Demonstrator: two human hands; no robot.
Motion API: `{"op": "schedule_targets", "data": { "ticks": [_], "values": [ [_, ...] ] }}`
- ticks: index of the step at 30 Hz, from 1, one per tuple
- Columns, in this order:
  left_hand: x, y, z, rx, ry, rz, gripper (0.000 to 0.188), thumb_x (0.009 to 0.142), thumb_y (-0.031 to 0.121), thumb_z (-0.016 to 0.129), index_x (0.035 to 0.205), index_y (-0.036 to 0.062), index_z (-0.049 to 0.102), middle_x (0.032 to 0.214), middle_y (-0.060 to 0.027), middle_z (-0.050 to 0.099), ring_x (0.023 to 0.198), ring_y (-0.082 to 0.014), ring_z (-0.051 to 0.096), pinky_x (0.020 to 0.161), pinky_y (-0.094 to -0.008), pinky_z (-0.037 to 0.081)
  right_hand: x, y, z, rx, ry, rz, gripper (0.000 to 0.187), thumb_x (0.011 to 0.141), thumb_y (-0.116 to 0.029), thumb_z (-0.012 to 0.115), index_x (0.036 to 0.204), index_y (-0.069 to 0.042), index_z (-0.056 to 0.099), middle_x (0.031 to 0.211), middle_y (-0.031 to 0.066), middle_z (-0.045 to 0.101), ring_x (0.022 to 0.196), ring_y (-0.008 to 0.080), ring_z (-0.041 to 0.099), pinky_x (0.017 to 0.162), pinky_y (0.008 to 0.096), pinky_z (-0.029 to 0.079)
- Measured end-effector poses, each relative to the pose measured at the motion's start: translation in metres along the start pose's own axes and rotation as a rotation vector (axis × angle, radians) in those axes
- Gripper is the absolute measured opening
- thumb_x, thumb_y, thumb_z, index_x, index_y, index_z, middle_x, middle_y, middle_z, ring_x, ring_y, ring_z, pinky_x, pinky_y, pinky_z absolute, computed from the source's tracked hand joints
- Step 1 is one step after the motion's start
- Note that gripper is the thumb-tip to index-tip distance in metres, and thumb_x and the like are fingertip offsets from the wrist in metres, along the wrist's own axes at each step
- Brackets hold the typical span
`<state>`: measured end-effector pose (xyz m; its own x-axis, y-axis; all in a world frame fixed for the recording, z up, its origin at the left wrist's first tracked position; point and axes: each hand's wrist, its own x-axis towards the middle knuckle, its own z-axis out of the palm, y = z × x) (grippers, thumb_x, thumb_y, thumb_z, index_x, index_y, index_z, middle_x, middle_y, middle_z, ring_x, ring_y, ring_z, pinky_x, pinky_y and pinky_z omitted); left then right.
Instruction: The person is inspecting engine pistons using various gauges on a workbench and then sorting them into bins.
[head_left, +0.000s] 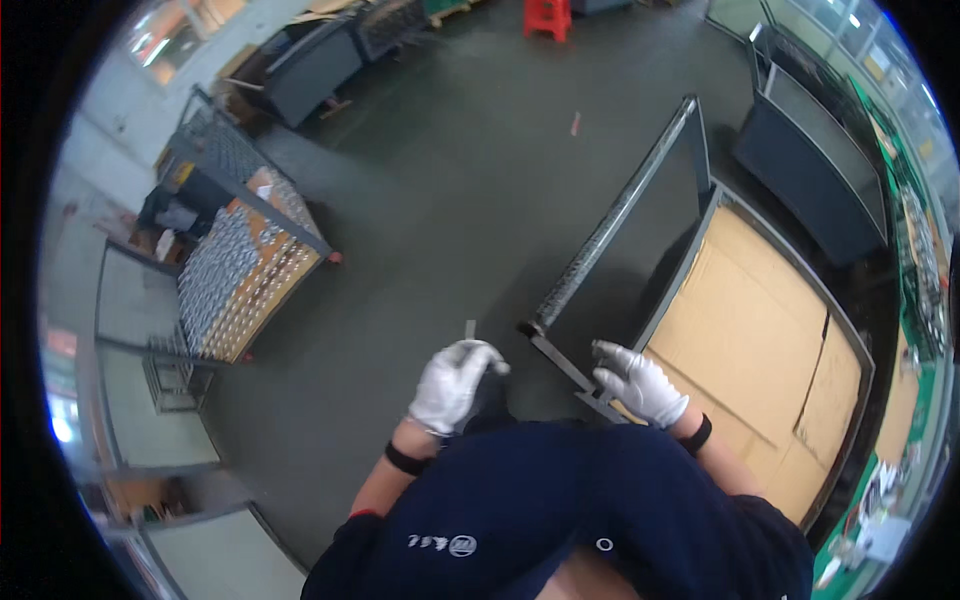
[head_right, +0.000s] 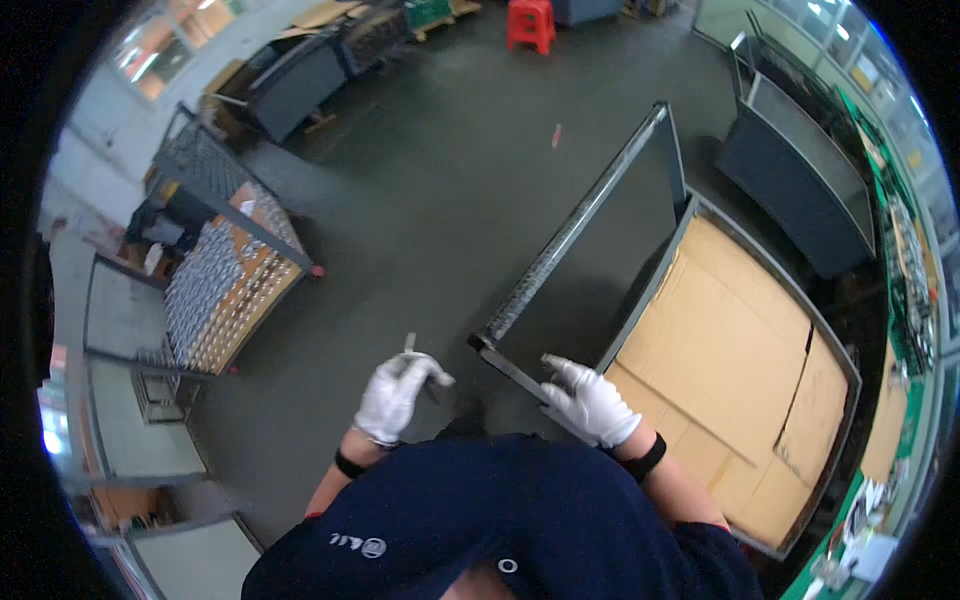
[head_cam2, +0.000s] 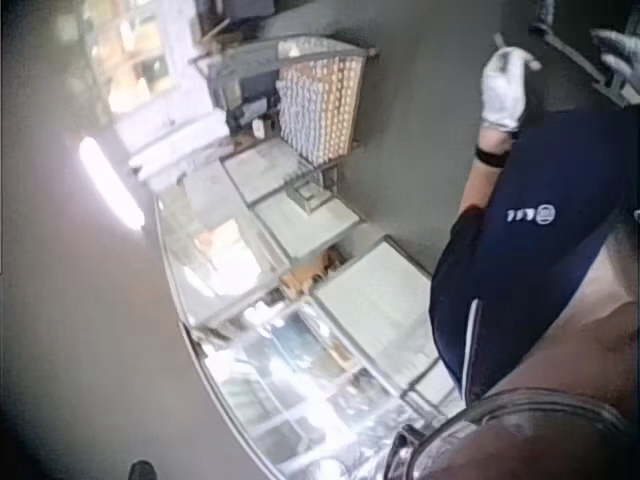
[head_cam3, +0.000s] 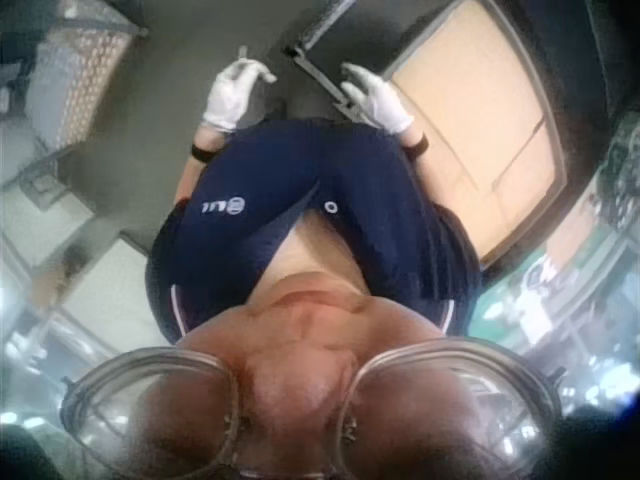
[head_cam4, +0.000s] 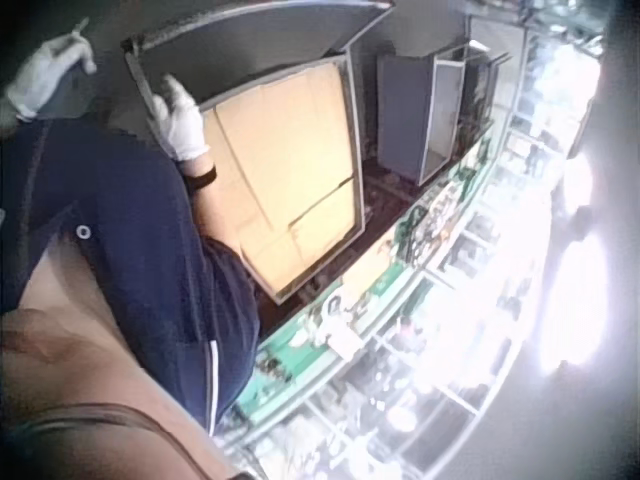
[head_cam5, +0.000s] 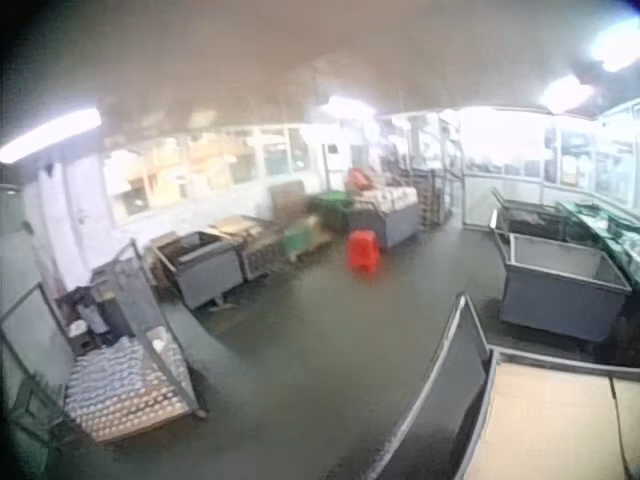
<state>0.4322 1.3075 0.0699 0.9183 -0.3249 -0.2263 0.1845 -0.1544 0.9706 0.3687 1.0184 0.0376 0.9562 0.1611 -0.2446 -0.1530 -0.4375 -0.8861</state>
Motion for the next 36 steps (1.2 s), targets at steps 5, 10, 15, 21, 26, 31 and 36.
{"op": "schedule_targets", "data": {
  "ticks": [5,10,15,21,26,31,36],
  "values": [
    [0.055,-0.012,-0.127,-0.151,0.032,-0.183,0.025,0.100,0.025,0.052,0.097,0.0037,0.065,0.074,-0.0037,0.067,0.072,-0.0124,0.064,0.078,-0.0267,0.049,0.077,-0.033,0.030,-0.126,0.141,0.305,0.082,0.089,-0.039,0.066,0.147,0.002,0.025,0.124,0.0305,0.057,0.114,0.0401,0.059,0.094,0.0402,0.049],
    [0.160,0.011,-0.158,-0.062,-0.044,-0.217,0.024,0.101,0.023,0.052,0.097,0.0032,0.066,0.069,-0.0030,0.065,0.067,-0.0100,0.060,0.073,-0.0257,0.046,0.136,-0.012,0.077,0.252,0.385,0.396,0.096,0.079,-0.022,0.079,0.143,0.008,0.015,0.128,0.0211,0.053,0.118,0.0281,0.055,0.101,0.0372,0.044],
    [0.265,0.020,-0.157,0.179,-0.369,-0.272,0.025,0.101,0.023,0.050,0.098,0.0034,0.064,0.060,-0.0010,0.057,0.055,-0.0102,0.055,0.059,-0.0266,0.046,0.128,-0.032,0.080,0.193,0.530,0.393,0.088,0.076,-0.017,0.078,0.143,0.000,0.024,0.124,0.0201,0.053,0.113,0.0286,0.057,0.098,0.0384,0.046],
    [0.394,0.035,-0.189,0.516,-0.519,-0.576,0.030,0.095,0.027,0.050,0.105,0.0037,0.066,0.062,0.0025,0.046,0.051,-0.0080,0.047,0.050,-0.0260,0.045,0.156,-0.085,0.074,0.117,0.574,0.944,0.075,0.081,-0.036,0.071,0.136,-0.001,0.033,0.107,0.0296,0.063,0.100,0.0424,0.064,0.085,0.0457,0.052],
    [0.505,0.041,-0.178,0.546,-0.750,-0.273,0.029,0.096,0.030,0.047,0.095,0.0043,0.062,0.049,0.0009,0.041,0.036,-0.0125,0.045,0.038,-0.0288,0.042,0.182,-0.118,0.077,0.196,0.711,1.083,0.063,0.086,-0.037,0.063,0.135,-0.006,0.038,0.109,0.0237,0.065,0.097,0.0416,0.064,0.086,0.0463,0.050],
    [0.606,0.081,-0.108,1.028,-1.305,0.063,0.024,0.096,0.024,0.047,0.095,0.0126,0.069,0.090,-0.0138,0.062,0.079,-0.0256,0.059,0.072,-0.0365,0.048,0.229,-0.144,0.089,-0.029,1.077,1.368,0.053,0.083,-0.032,0.065,0.127,-0.005,0.052,0.110,0.0222,0.064,0.102,0.0382,0.063,0.089,0.0450,0.049],
    [0.702,0.123,-0.076,0.975,-1.499,0.280,0.022,0.095,0.023,0.051,0.095,0.0083,0.067,0.081,-0.0081,0.059,0.073,-0.0193,0.054,0.068,-0.0319,0.045,0.291,-0.156,0.140,-0.396,1.304,1.826,0.070,0.080,-0.029,0.065,0.139,0.000,0.041,0.141,0.0262,0.042,0.128,0.0454,0.041,0.106,0.0494,0.036]
  ]
}}
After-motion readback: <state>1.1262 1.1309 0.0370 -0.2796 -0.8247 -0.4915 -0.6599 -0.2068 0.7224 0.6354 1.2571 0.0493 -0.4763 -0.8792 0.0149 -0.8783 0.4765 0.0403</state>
